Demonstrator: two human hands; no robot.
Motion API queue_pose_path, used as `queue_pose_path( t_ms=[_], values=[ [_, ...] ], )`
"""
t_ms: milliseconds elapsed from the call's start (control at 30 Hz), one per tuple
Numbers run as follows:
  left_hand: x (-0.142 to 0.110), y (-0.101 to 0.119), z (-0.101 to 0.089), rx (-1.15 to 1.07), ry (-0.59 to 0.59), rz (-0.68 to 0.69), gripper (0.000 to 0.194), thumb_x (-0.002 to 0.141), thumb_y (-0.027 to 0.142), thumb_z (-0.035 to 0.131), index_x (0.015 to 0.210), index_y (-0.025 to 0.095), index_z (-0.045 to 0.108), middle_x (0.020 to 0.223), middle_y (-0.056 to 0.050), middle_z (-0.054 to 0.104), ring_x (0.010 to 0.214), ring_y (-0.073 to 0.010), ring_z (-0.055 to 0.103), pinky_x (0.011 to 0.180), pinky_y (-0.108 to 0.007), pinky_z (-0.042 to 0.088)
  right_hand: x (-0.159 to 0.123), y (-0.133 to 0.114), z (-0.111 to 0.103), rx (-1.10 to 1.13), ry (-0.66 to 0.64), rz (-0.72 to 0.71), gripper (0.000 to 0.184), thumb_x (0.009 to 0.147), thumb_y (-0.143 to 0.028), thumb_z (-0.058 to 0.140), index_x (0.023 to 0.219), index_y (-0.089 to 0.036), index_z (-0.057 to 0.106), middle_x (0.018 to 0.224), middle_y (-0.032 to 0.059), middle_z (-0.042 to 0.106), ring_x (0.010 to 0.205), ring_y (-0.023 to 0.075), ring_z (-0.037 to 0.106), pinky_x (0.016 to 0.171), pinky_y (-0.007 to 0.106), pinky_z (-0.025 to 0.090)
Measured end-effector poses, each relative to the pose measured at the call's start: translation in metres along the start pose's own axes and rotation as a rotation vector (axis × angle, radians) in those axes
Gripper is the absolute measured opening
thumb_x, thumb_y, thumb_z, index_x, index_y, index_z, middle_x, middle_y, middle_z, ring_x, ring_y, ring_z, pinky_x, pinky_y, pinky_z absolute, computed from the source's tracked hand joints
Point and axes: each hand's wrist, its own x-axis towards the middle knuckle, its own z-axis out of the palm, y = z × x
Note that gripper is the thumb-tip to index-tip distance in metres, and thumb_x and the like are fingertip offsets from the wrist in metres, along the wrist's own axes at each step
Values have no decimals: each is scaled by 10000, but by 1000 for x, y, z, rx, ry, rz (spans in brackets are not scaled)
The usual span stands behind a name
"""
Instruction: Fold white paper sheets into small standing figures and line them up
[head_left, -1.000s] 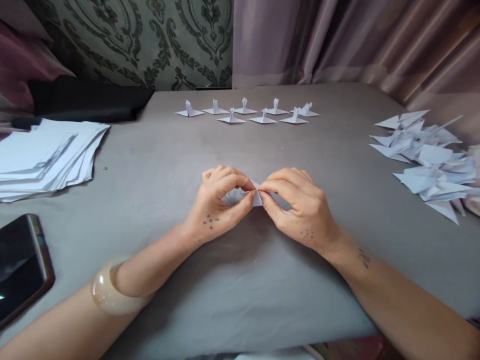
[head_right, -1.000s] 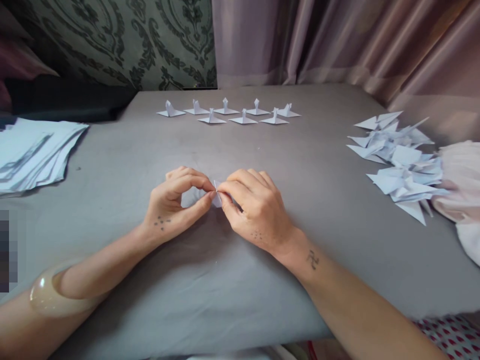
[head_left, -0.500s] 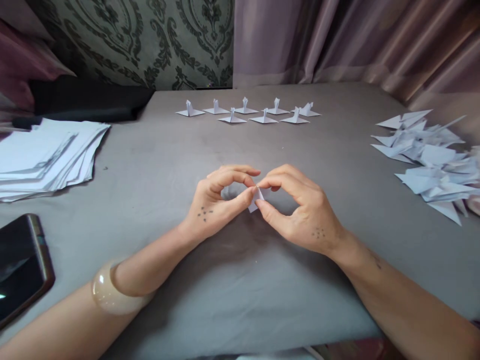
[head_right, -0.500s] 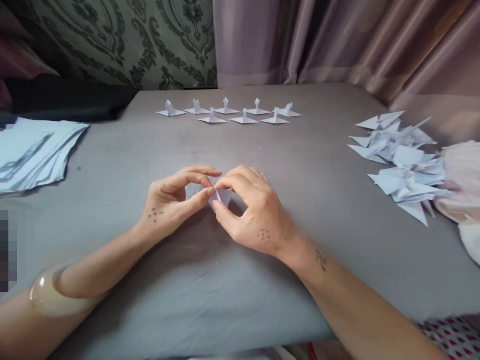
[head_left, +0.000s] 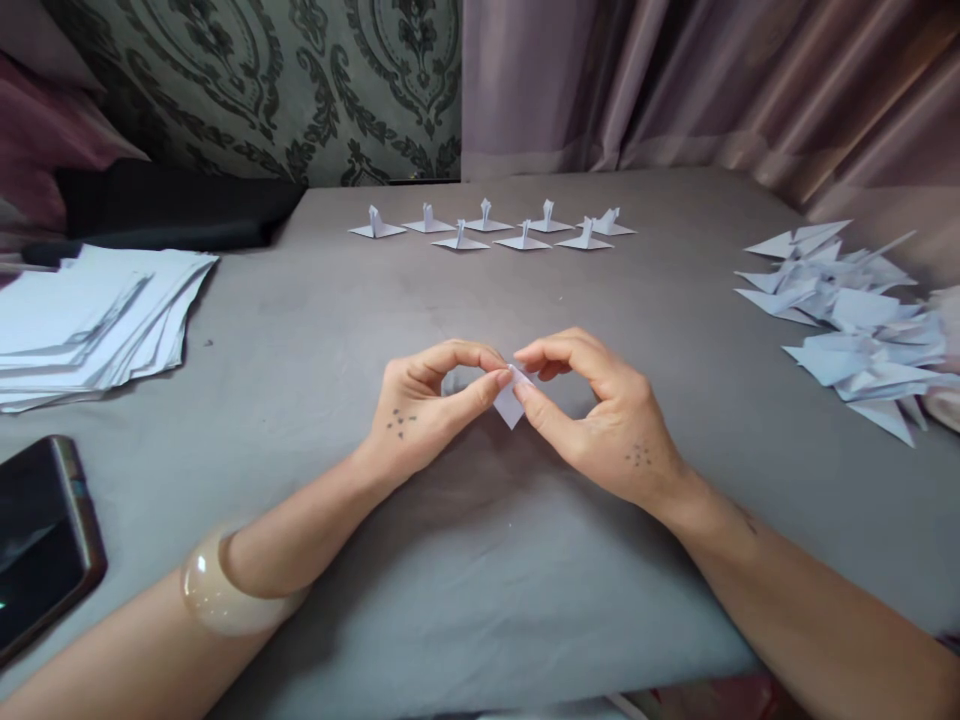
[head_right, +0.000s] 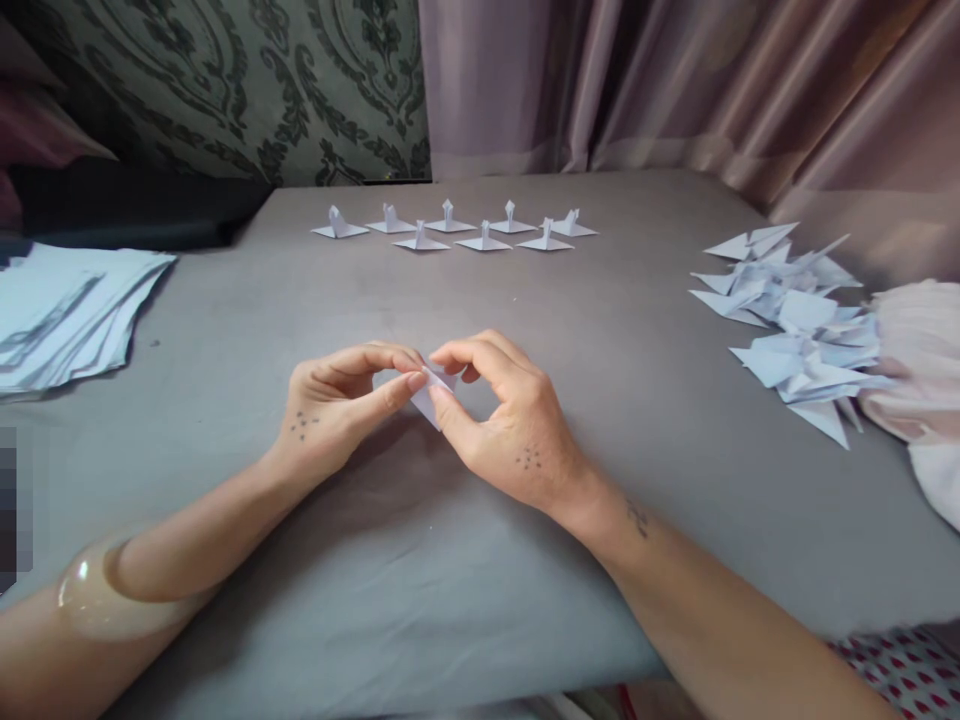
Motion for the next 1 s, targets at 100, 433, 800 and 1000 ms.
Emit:
queue_pose_path(
  t_ms=[100,433,800,1000],
  values=[
    [0,-1,-1,-73,37,-59,114,780,306,744,784,201,700,856,-30,711,847,-186,659,823,-345,535,-1,-1,1,10,9,93,186,810,-238,673,988,-241,622,919,17,665,843,161,616,805,326,519],
    [0,-3,2,-252,23,-98,82,782,260,749,791,202,692,865,-26,710,829,-162,654,800,-328,540,1,0,-1,174,-43,231,22,808,-237,673,814,-222,659,781,-10,670,765,138,625,724,279,517],
    [4,-8,4,-326,-30,-144,389,714,217,801,1065,206,632,973,-51,691,957,-187,660,849,-330,545,3,15,-2,444,-4,412,182,774,-382,733,849,-220,697,829,9,711,761,146,658,711,289,547],
    [3,-5,5,-285,53,-113,282,727,230,789,966,188,646,854,-25,686,837,-153,657,792,-302,538,2,15,4,411,74,400,223,738,-325,770,884,-217,640,826,-1,675,768,135,640,735,289,536]
  ],
)
